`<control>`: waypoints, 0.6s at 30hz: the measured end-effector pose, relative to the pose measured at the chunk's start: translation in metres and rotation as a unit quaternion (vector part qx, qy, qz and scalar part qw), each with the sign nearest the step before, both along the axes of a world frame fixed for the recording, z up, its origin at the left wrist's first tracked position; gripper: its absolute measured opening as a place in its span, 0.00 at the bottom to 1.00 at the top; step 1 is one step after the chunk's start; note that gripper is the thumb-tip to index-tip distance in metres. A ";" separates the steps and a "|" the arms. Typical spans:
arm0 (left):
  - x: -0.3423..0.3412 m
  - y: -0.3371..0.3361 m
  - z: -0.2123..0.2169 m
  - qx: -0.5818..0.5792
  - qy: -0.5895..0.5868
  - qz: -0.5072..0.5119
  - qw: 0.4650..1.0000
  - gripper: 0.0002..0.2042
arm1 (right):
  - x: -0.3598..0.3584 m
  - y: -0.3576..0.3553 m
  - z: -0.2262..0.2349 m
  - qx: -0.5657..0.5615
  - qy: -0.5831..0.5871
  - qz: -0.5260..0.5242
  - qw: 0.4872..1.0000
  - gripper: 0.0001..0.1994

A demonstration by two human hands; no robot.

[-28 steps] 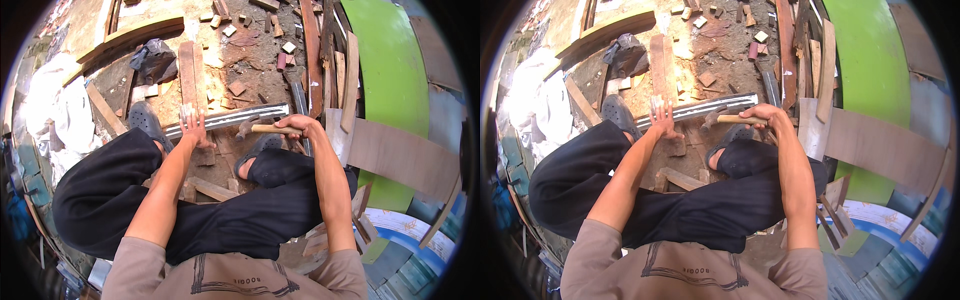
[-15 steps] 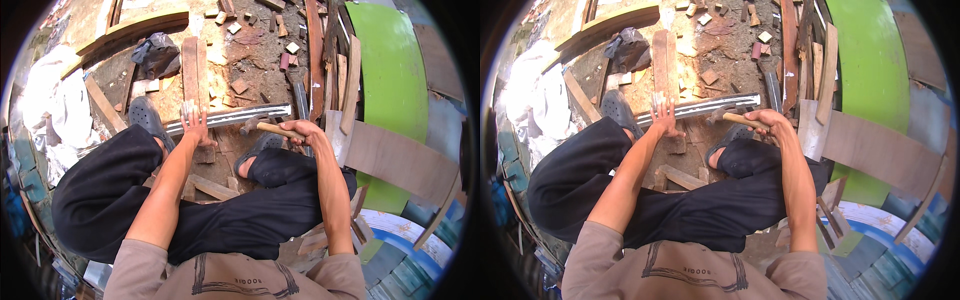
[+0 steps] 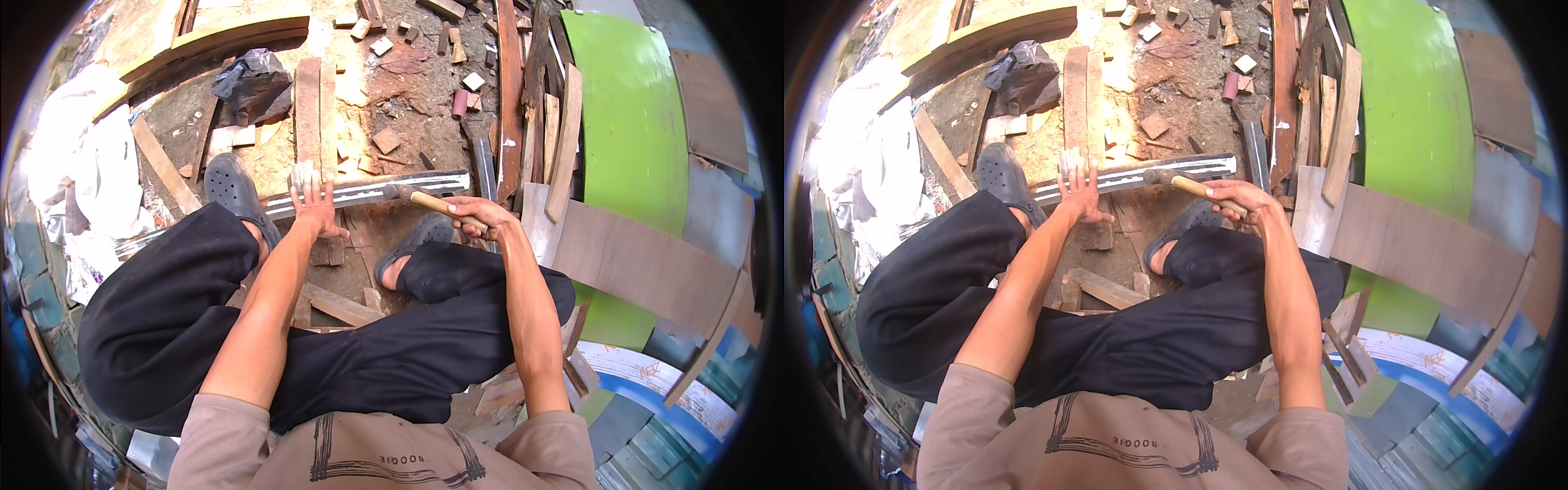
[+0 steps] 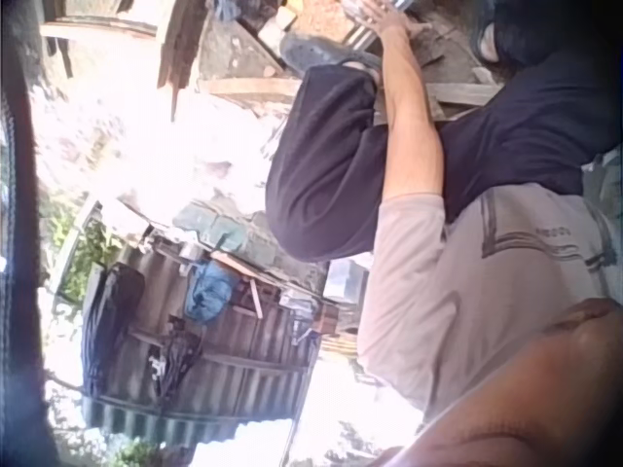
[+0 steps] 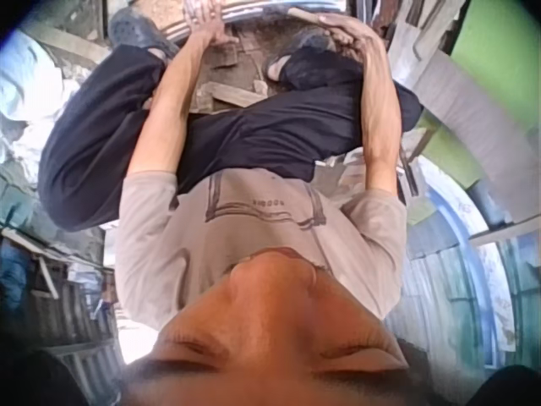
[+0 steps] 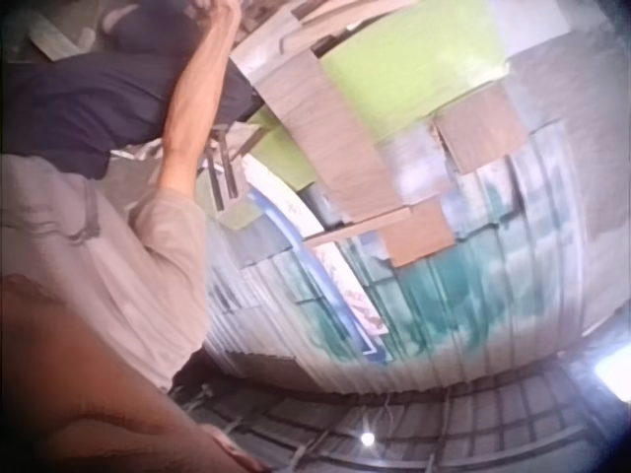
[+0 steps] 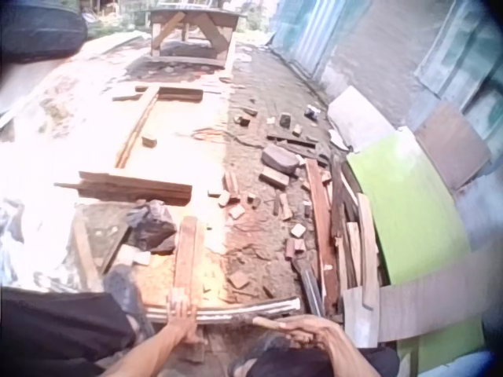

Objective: The person sits on the ground and uses a hammer to strike a long metal bar placed on a wooden plank. They repeatedly hit the bar along its length, occasionally adjusting its position.

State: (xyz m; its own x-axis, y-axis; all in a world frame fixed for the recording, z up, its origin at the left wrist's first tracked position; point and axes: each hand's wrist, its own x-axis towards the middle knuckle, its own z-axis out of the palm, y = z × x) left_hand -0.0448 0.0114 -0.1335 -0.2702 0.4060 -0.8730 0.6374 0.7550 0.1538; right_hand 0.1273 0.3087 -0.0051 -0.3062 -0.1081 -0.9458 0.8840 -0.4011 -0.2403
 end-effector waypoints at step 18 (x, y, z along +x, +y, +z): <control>0.000 -0.001 -0.001 -0.001 -0.008 0.013 1.000 0.71 | 0.034 -0.029 0.004 0.391 0.172 0.390 0.816 0.24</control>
State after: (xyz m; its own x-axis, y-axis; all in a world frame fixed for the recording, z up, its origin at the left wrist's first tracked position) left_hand -0.0451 0.0105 -0.1350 -0.2666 0.3974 -0.8781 0.6152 0.7715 0.1623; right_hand 0.1615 0.2799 -0.0008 -0.6942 0.1996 -0.6916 0.6241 0.6456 -0.4401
